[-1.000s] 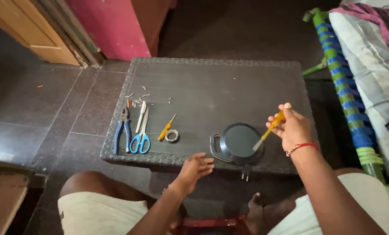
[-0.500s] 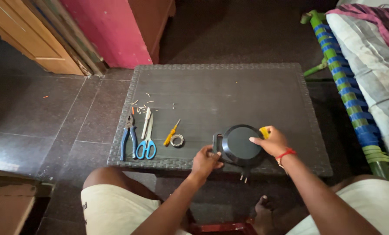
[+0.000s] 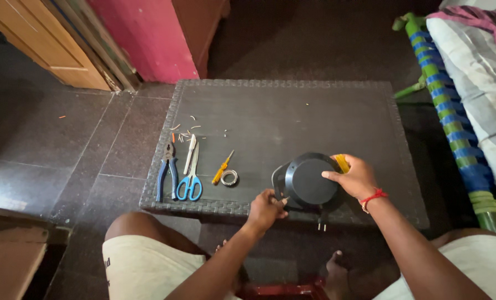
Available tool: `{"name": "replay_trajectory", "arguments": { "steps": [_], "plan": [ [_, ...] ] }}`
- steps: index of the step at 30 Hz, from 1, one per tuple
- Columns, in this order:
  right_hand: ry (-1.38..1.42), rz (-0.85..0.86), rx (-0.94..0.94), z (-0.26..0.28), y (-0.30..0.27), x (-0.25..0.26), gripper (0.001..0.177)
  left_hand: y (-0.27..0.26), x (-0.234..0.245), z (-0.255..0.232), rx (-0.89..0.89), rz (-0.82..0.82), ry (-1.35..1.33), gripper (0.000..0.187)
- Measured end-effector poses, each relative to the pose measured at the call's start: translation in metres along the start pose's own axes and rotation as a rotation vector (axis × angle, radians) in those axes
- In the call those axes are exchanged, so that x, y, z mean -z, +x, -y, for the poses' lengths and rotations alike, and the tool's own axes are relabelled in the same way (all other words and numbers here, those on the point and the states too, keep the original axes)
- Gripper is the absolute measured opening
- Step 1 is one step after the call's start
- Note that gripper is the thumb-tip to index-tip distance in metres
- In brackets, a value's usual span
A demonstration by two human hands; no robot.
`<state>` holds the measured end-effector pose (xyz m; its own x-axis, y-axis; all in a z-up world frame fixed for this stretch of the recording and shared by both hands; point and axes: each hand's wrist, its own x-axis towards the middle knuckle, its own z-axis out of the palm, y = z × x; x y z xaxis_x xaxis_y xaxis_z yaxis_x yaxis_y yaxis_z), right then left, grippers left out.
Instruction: The person disassembles a speaker using a screwdriver, handles internal components and wiring, and then reassembles the unit on a table.
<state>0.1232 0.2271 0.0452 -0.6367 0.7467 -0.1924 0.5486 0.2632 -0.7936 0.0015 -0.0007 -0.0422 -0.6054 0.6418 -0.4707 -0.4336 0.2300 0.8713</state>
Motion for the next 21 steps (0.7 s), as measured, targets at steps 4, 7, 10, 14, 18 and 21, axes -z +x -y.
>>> {"name": "replay_trajectory", "arguments": {
  "steps": [4, 7, 10, 14, 18, 21],
  "plan": [
    [0.004, 0.009, 0.048, -0.006, 0.005, -0.001, 0.060, 0.002, -0.001, 0.001, -0.001, -0.026, 0.090, 0.021],
    [0.001, 0.011, 0.046, -0.004, 0.007, -0.003, 0.060, 0.002, -0.002, 0.006, -0.048, -0.035, 0.123, 0.020],
    [-0.028, 0.008, 0.049, -0.001, 0.008, -0.003, 0.059, 0.005, -0.001, 0.008, -0.075, -0.019, 0.096, 0.020],
    [-0.042, 0.026, 0.062, -0.002, 0.009, -0.003, 0.057, 0.006, -0.001, 0.014, -0.082, -0.023, 0.183, 0.021],
    [-0.129, 0.039, -0.101, -0.014, 0.011, -0.013, 0.047, 0.022, 0.001, 0.028, -0.963, -0.102, 1.253, 0.032],
    [-0.364, -0.091, 0.249, -0.024, 0.020, -0.022, 0.041, 0.020, -0.001, 0.026, -0.262, 0.021, 0.722, 0.042]
  ]
}}
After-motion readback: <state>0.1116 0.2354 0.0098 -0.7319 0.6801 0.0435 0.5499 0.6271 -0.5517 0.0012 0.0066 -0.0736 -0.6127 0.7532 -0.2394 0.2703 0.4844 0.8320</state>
